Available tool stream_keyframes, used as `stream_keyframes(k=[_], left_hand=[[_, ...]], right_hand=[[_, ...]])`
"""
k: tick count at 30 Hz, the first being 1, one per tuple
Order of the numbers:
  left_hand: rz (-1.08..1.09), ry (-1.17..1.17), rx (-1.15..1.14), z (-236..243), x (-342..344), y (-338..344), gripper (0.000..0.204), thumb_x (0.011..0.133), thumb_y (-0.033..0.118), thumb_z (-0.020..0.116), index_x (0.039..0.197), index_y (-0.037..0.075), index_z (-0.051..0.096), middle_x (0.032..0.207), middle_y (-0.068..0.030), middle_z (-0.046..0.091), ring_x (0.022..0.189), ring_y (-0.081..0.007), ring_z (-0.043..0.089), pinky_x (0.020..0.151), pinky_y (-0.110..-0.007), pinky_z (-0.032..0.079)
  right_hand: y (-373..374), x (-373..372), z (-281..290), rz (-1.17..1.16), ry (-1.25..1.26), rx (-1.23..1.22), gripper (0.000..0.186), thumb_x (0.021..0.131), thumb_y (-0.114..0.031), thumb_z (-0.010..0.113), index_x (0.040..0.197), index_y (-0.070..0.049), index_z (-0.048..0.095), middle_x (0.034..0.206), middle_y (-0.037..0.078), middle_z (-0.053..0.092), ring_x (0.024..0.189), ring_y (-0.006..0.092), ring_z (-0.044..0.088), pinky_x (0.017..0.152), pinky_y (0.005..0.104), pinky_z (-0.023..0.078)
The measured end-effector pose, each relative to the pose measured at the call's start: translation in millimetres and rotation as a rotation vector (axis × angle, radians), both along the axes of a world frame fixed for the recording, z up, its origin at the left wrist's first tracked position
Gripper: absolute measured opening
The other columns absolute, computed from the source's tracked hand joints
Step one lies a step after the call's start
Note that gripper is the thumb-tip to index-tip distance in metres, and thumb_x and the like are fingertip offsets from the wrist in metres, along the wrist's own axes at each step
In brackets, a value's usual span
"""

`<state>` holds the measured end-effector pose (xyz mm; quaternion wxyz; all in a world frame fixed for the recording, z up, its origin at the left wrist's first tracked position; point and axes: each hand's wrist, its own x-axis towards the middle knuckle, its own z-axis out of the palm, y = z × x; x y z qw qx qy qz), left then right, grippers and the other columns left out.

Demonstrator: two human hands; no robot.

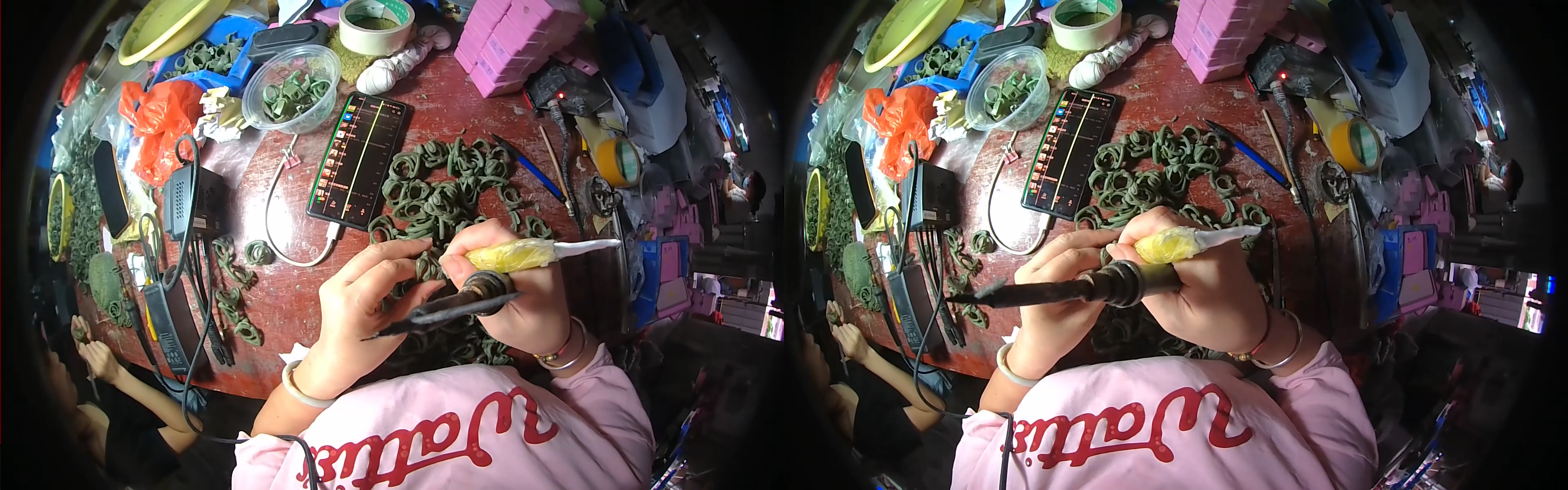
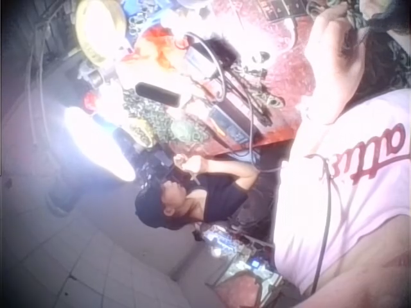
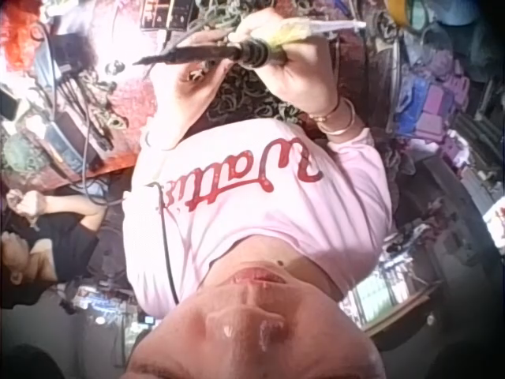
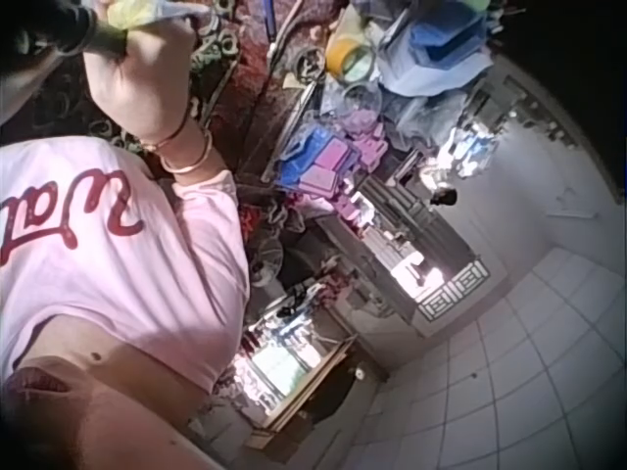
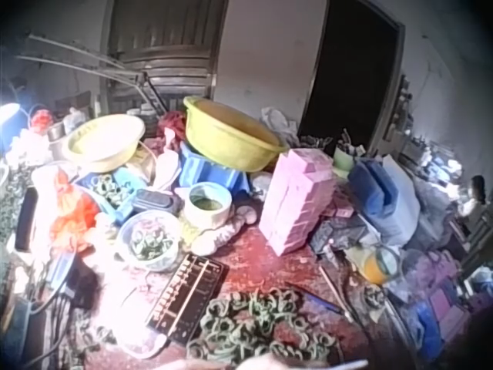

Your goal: Using a tool to sculpt or detail green clay-like pieces.

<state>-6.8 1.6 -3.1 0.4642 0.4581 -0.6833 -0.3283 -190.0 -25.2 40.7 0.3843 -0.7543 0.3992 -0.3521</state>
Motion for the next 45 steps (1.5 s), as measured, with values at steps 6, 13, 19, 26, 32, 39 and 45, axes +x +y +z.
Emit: stream_keyframes(k=[6, 13, 19, 26, 32, 39, 45], left_hand=[[0.02, -0.059, 0.009, -2, 1, 0, 0.023, 0.073, 0.003, 0.082, 0.082, -0.001, 0.061, 0.102, -0.0146, 0.069, 0.077, -0.023, 0.069, 0.058, -0.03, 0.053], [0.075, -0.008, 0.008, -6, 0, 2, 0.023, 0.073, 0.002, 0.081, 0.082, -0.002, 0.061, 0.102, -0.0152, 0.069, 0.079, -0.0238, 0.07, 0.065, -0.029, 0.056], [0.052, 0.165, 0.063, -1, 1, -1, 0.021, 0.075, -0.003, 0.079, 0.082, -0.005, 0.059, 0.103, -0.0177, 0.069, 0.085, -0.0186, 0.07, 0.067, -0.026, 0.058], [0.041, 0.49, 0.246, -5, 3, 6, 0.017, 0.084, -0.014, 0.064, 0.101, -0.009, 0.063, 0.119, -0.0184, 0.062, 0.105, -0.0212, 0.065, 0.092, -0.03, 0.053], [0.229, 0.445, 0.103, -11, -1, 0, 0.014, 0.079, -0.006, 0.073, 0.084, -0.003, 0.06, 0.111, -0.0129, 0.067, 0.068, -0.0024, 0.054, 0.052, -0.016, 0.041], [0.254, 0.306, 0.064, -10, 4, 1, 0.015, 0.078, -0.007, 0.073, 0.077, -0.003, 0.059, 0.105, -0.0131, 0.067, 0.067, -0.0045, 0.057, 0.05, -0.018, 0.043], [0.226, 0.51, 0.127, -7, -2, -1, 0.014, 0.082, -0.008, 0.069, 0.095, -0.007, 0.063, 0.114, -0.0149, 0.061, 0.086, -0.0122, 0.066, 0.068, -0.022, 0.059]], right_hand=[[4, 4, -5, -0.029, 0.016, -0.02, 0.009, 0.09, -0.006, 0.065, 0.094, -0.002, 0.057, 0.083, 0.01, 0.062, 0.067, 0.0245, 0.066, 0.059, 0.0338, 0.051], [8, 9, -2, -0.012, 0.048, -0.004, 0.011, 0.09, -0.006, 0.064, 0.097, -0.003, 0.056, 0.081, 0.007, 0.063, 0.066, 0.0222, 0.067, 0.058, 0.033, 0.052], [10, -3, 15, -0.15, -0.081, 0.104, 0.008, 0.092, -0.006, 0.065, 0.094, 0.001, 0.062, 0.088, 0.007, 0.063, 0.073, 0.0115, 0.061, 0.065, 0.0264, 0.048], [19, -20, 12, -0.319, -0.133, 0.113, 0.015, 0.092, -0.004, 0.064, 0.105, 0.003, 0.065, 0.092, 0.006, 0.064, 0.066, 0.0048, 0.055, 0.056, 0.0197, 0.043], [17, -40, -14, -0.347, 0.091, -0.242, 0.04, 0.083, -0.016, 0.078, 0.113, 0.003, 0.06, 0.105, 0.012, 0.065, 0.089, 0.0149, 0.061, 0.07, 0.0263, 0.051], [14, -37, -15, -0.347, 0.016, -0.223, 0.051, 0.087, -0.044, 0.071, 0.11, 0.001, 0.064, 0.092, 0.009, 0.062, 0.079, 0.0194, 0.053, 0.073, 0.0293, 0.044], [12, -31, -11, -0.328, 0.123, -0.299, 0.037, 0.085, -0.027, 0.075, 0.107, 0.001, 0.066, 0.085, 0.006, 0.064, 0.072, 0.0198, 0.056, 0.067, 0.0305, 0.045]])
